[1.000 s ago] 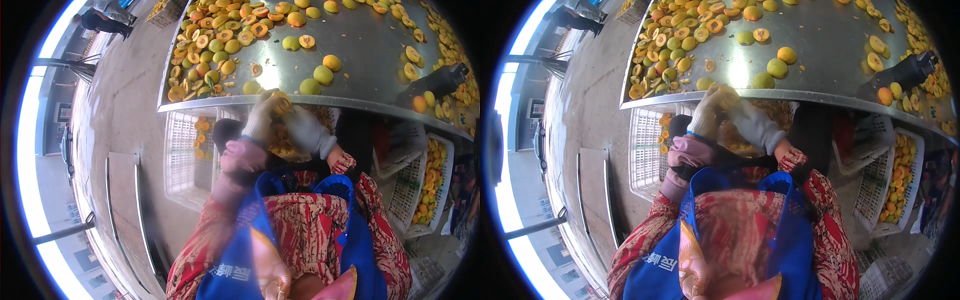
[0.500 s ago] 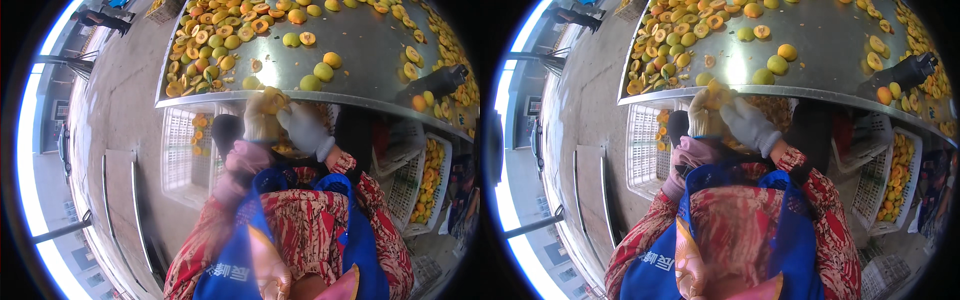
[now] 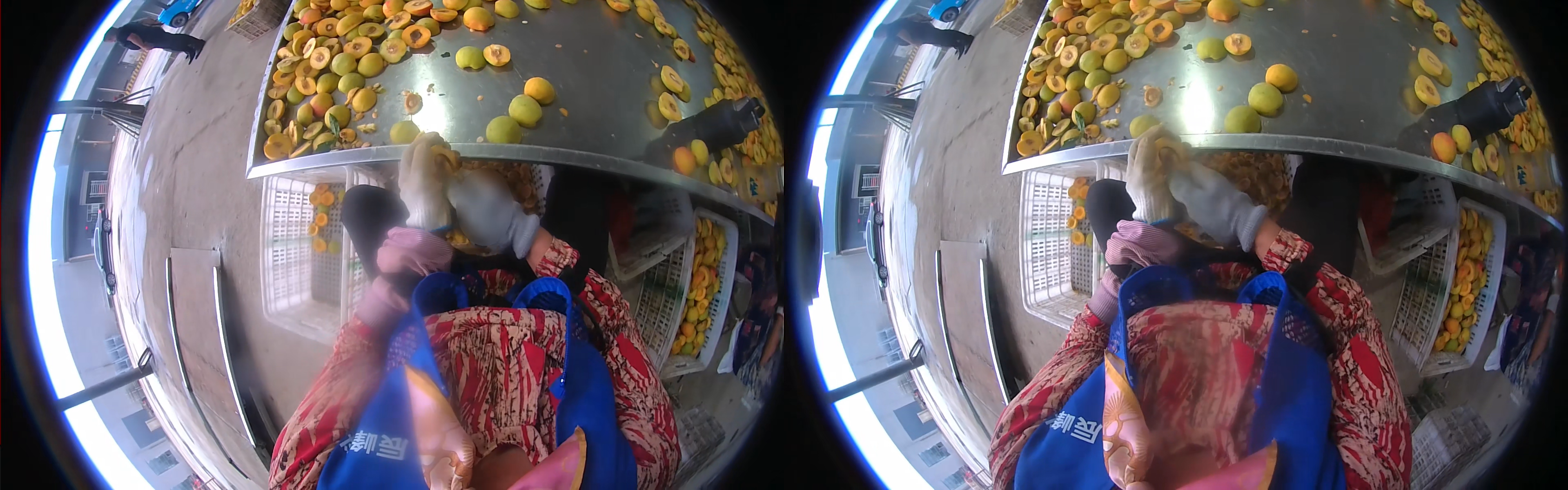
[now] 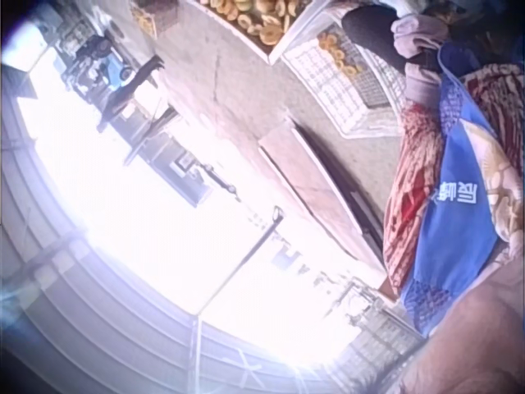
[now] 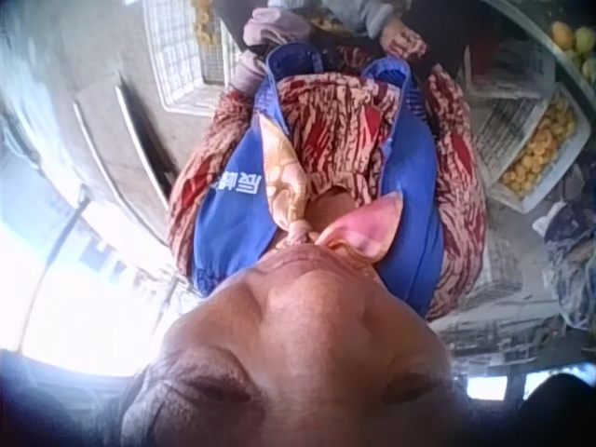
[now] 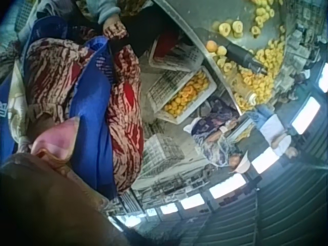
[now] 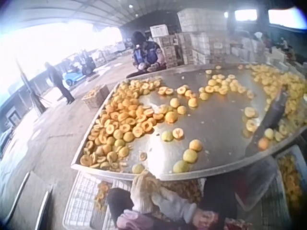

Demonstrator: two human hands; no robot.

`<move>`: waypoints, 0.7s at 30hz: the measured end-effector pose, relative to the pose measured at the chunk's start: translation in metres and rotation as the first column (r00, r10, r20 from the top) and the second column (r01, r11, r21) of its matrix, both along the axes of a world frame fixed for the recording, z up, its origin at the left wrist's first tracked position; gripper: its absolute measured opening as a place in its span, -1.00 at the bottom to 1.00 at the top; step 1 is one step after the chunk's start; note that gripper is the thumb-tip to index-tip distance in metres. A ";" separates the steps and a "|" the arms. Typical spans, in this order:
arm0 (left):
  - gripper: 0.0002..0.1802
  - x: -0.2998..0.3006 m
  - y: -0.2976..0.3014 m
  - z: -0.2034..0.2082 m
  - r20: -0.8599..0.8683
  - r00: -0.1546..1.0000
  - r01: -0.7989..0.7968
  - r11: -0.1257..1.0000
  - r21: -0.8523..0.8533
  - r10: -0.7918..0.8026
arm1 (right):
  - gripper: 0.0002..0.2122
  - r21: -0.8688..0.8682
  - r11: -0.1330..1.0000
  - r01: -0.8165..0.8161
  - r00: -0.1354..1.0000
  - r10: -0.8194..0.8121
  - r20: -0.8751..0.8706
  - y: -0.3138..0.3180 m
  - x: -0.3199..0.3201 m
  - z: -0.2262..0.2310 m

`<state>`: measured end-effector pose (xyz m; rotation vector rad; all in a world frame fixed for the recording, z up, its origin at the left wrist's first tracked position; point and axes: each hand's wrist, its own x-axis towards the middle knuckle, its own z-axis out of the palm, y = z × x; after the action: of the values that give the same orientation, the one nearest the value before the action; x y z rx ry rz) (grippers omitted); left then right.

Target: Slicing and sorting apricots on a large industrial metal table.

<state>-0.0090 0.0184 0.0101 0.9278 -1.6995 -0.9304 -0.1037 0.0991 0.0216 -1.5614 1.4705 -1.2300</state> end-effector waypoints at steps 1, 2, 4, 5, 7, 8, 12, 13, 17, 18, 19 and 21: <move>-0.80 0.001 0.002 0.006 0.002 1.000 0.000 1.000 0.001 0.000 | -0.68 0.256 0.964 -0.064 0.920 -0.042 0.389 0.000 0.000 0.008; -0.81 0.002 0.004 0.013 -0.320 0.945 0.183 0.921 0.343 -0.069 | -0.68 0.257 0.964 -0.064 0.920 -0.043 0.390 0.001 -0.002 0.011; -0.81 0.003 0.002 0.024 -0.610 0.792 0.435 0.705 0.560 -0.004 | -0.68 0.325 0.939 -0.112 0.964 0.024 0.263 0.002 -0.006 0.013; -0.79 0.004 0.000 0.027 -0.678 0.729 0.496 0.605 0.623 0.100 | -0.68 0.324 0.939 -0.112 0.964 0.024 0.263 0.002 -0.002 0.011; -0.75 0.002 -0.001 0.029 -0.722 0.658 0.564 0.495 0.661 0.215 | -0.68 0.114 0.991 0.064 0.926 -0.101 0.363 0.003 0.010 0.008; -0.70 -0.002 0.001 0.030 -0.746 0.615 0.558 0.528 0.641 0.255 | -0.68 0.115 0.991 0.063 0.927 -0.101 0.361 0.003 0.008 0.008; -0.65 -0.002 -0.002 0.014 -0.786 0.578 0.554 0.601 0.576 0.220 | -0.71 0.222 0.970 0.098 0.972 -0.142 0.189 -0.004 0.007 0.010; -0.65 -0.003 -0.001 0.012 -0.785 0.579 0.554 0.600 0.577 0.221 | -0.65 0.253 0.964 0.082 0.977 -0.128 0.172 -0.003 0.007 0.010; -0.64 -0.006 0.003 0.015 -0.720 0.655 0.382 0.722 0.577 0.229 | -0.64 0.136 0.990 0.030 0.999 -0.036 0.040 -0.001 0.005 -0.004; -0.64 -0.007 0.003 0.019 -0.618 0.759 0.259 0.778 0.572 0.202 | -0.64 0.136 0.991 0.022 0.998 -0.030 0.057 -0.001 0.005 -0.004; -0.64 -0.005 0.003 0.021 -0.617 0.760 0.256 0.778 0.573 0.205 | -0.64 0.134 0.991 0.007 0.997 -0.018 0.077 -0.001 0.006 0.000; -0.62 -0.003 0.002 0.023 -0.605 0.778 0.263 0.784 0.563 0.173 | -0.64 0.164 0.986 -0.021 0.996 0.006 0.088 -0.001 0.004 0.012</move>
<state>-0.0119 0.0205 0.0335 0.8340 -0.8184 -1.6864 -0.1000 0.0985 0.0334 -1.3886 1.4637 -1.1242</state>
